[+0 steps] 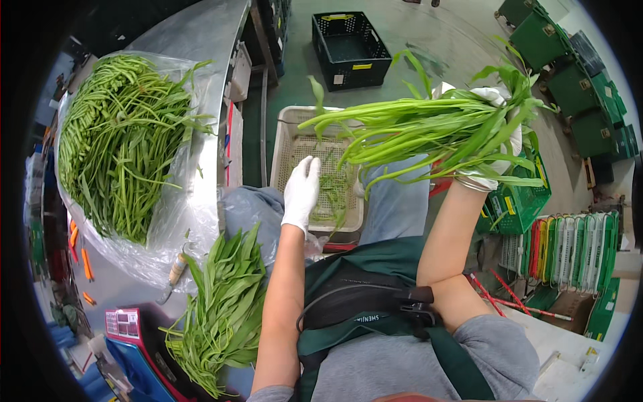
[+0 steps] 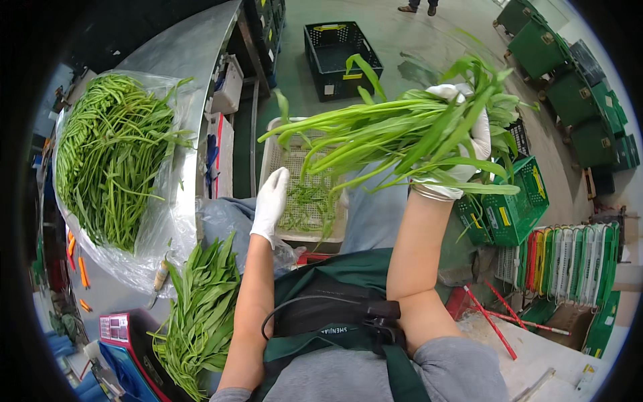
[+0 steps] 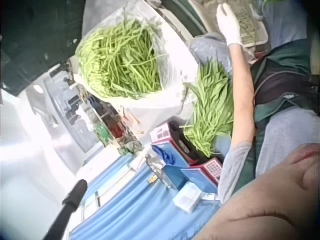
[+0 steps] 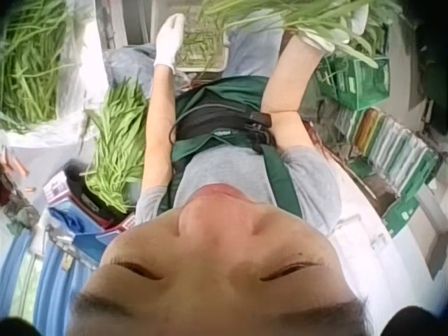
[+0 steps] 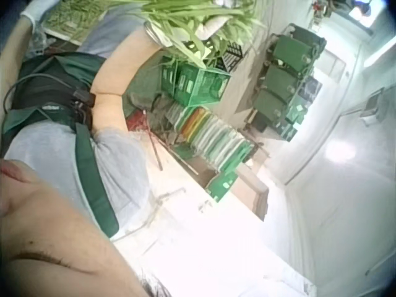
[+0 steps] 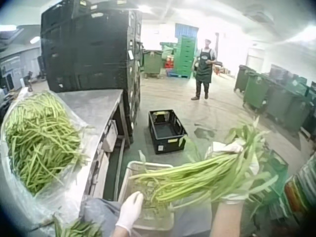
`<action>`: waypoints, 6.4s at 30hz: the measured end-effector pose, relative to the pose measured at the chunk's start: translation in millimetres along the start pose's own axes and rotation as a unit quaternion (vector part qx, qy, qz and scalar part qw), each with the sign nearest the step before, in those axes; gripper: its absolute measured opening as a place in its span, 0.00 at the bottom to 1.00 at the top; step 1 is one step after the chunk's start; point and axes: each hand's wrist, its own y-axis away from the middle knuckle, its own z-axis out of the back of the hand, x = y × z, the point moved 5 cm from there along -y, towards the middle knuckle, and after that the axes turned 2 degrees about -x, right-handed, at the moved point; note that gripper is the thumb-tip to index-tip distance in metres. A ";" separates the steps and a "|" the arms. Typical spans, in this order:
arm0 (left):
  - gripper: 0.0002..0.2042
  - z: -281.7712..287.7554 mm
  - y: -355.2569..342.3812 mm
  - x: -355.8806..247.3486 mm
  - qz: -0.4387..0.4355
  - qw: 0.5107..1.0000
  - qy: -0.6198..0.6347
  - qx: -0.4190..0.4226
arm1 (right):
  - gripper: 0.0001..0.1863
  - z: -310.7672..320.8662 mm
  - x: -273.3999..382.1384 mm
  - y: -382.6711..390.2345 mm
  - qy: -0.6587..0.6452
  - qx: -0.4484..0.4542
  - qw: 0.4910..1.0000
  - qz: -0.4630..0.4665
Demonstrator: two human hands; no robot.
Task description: The recorder uses a knife to trim the ends of green leafy vegetables (morning glory) on a stainless steel table in a packaging facility.
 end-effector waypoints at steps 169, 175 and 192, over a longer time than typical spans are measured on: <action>0.10 -22.0 23.1 -93.9 0.126 0.740 0.633 0.191 | 0.10 -10.3 -90.1 -26.7 0.149 -0.106 0.976 -0.117; 0.09 -34.0 20.0 -65.3 0.171 0.710 0.663 0.164 | 0.08 -7.5 -81.0 -27.5 0.113 -0.150 0.979 -0.082; 0.15 -17.5 22.9 -84.5 -0.043 0.963 0.248 0.095 | 0.08 -12.6 -65.4 -34.0 0.060 -0.137 0.987 -0.059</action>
